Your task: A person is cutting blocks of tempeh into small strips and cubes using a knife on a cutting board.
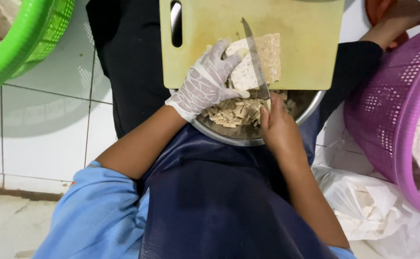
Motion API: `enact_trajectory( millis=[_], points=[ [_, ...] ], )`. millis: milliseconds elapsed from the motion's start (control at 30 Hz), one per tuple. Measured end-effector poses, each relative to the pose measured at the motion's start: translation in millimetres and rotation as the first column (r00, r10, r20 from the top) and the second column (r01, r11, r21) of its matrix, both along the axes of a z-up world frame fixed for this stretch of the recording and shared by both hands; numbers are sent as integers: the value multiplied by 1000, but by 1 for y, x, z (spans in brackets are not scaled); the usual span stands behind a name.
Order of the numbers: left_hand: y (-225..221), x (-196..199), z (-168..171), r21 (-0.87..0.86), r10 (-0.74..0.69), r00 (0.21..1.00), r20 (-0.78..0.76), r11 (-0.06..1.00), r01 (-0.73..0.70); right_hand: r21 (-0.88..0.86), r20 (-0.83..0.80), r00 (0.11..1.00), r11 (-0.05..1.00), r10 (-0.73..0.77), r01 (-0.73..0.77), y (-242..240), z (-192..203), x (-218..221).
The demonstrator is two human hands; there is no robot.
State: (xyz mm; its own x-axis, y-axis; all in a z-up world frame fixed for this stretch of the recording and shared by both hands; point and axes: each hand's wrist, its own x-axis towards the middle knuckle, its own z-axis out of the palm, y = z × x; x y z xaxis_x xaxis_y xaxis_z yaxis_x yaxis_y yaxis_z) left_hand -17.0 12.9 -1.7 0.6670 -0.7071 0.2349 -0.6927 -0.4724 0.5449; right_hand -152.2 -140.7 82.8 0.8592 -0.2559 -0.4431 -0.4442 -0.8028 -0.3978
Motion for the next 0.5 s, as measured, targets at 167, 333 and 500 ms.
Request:
enact_trajectory(
  millis=[167,333,500],
  points=[
    [-2,3,6,113,-19,1000,0,993,19,-79,78,994,994,81,-75,5,-44,11],
    [3,-3,1,31,-12,998,-61,999,14,119,-3,990,983,-141,140,-12,-41,5],
    [1,-1,8,-52,14,992,-126,998,-20,108,59,993,989,-104,97,0,1,2]
  ],
)
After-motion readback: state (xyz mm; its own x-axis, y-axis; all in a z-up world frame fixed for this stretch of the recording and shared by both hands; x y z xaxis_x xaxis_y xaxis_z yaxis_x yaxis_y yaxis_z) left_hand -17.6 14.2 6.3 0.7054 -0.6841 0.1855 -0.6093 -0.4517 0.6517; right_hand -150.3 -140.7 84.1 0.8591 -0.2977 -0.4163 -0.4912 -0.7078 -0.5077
